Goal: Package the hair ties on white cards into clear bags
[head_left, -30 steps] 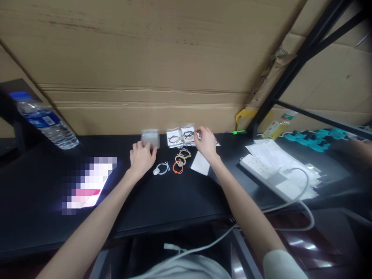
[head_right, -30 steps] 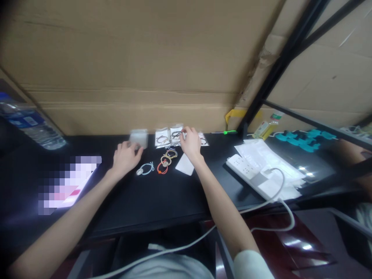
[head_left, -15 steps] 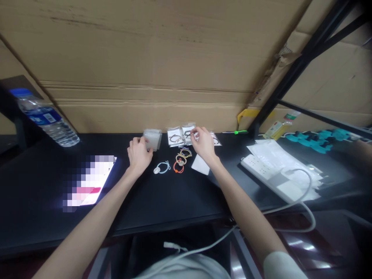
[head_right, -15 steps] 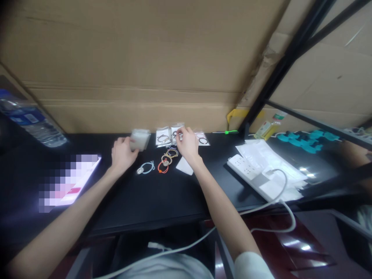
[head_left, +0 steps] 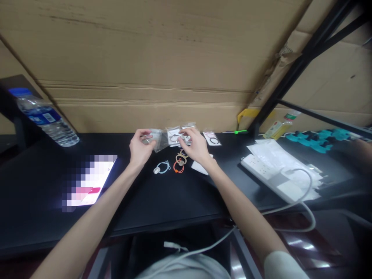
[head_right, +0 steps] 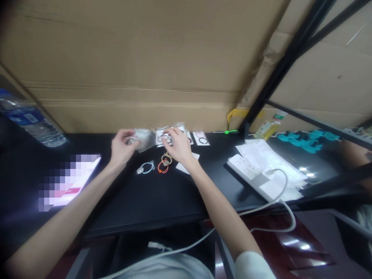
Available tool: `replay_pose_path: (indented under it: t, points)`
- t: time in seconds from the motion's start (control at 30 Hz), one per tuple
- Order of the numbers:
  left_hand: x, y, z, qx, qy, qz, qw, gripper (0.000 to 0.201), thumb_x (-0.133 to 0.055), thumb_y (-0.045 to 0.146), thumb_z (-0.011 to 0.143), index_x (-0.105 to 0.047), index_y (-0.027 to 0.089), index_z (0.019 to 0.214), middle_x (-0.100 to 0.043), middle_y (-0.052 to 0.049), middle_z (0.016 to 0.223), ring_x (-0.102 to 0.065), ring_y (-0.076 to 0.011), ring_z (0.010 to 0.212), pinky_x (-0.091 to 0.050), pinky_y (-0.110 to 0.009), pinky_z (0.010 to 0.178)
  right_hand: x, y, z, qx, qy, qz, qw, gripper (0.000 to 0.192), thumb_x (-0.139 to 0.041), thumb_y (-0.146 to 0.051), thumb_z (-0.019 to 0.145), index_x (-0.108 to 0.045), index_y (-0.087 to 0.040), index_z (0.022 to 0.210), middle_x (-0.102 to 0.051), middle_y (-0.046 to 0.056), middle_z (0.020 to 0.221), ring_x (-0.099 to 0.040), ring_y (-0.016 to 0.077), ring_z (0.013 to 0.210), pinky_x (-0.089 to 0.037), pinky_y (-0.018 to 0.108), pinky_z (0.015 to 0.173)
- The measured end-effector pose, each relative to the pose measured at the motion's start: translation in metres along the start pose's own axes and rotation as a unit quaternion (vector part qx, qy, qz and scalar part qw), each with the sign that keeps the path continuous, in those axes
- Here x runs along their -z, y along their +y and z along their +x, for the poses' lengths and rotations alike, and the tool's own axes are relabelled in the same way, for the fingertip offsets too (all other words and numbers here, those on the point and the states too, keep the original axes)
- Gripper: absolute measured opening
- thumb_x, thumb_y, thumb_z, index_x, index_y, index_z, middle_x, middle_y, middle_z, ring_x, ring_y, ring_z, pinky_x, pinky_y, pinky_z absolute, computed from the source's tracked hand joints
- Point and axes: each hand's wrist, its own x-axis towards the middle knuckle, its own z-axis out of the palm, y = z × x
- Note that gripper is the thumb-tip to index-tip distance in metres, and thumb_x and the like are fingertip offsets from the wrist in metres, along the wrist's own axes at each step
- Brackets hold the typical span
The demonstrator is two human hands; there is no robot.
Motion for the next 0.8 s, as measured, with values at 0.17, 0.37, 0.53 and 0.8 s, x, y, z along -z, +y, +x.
replay_pose_path:
  t: [0.17, 0.37, 0.53, 0.8]
  points:
    - [-0.002, 0.009, -0.004, -0.015, -0.042, -0.058, 0.997, 0.037, -0.077, 0.020, 0.070, -0.064, 0.020, 0.104, -0.072, -0.008, 0.115, -0.072, -0.0228, 0.107, -0.059, -0.036, 0.091, -0.009, -0.007, -0.005, 0.042, -0.057, -0.007, 0.997, 0.030, -0.062, -0.032, 0.099, -0.068, -0.031, 0.128, -0.059, 0.007, 0.149, -0.056, 0.0289, 0.138, -0.051, 0.047, 0.110]
    - [-0.003, 0.012, -0.004, 0.002, -0.069, -0.104, 0.992, 0.037, -0.078, 0.021, 0.070, -0.062, 0.020, 0.104, -0.071, -0.009, 0.120, -0.071, -0.0244, 0.113, -0.060, -0.039, 0.094, -0.007, 0.015, -0.001, -0.045, -0.032, 0.069, 0.996, 0.028, -0.052, -0.023, 0.100, -0.070, -0.027, 0.120, -0.075, 0.006, 0.122, -0.072, 0.0244, 0.113, -0.058, 0.044, 0.099]
    - [0.000, 0.003, -0.002, -0.036, -0.077, -0.024, 0.996, 0.031, -0.074, 0.021, 0.076, -0.064, 0.020, 0.105, -0.071, -0.009, 0.115, -0.071, -0.0260, 0.111, -0.061, -0.043, 0.092, -0.004, 0.027, 0.004, -0.111, -0.039, 0.200, 0.973, 0.016, -0.061, -0.028, 0.094, -0.073, -0.024, 0.102, -0.079, 0.004, 0.104, -0.076, 0.0213, 0.096, -0.063, 0.039, 0.088]
    - [0.002, 0.015, -0.020, -0.287, -0.045, 0.338, 0.895, 0.023, -0.059, 0.035, 0.099, -0.067, 0.025, 0.118, -0.061, -0.012, 0.145, -0.051, -0.0357, 0.141, -0.025, -0.066, 0.126, -0.012, 0.023, 0.004, -0.157, -0.041, 0.269, 0.949, 0.017, -0.068, -0.031, 0.087, -0.076, -0.022, 0.099, -0.077, 0.007, 0.112, -0.075, 0.0218, 0.089, -0.064, 0.032, 0.064]
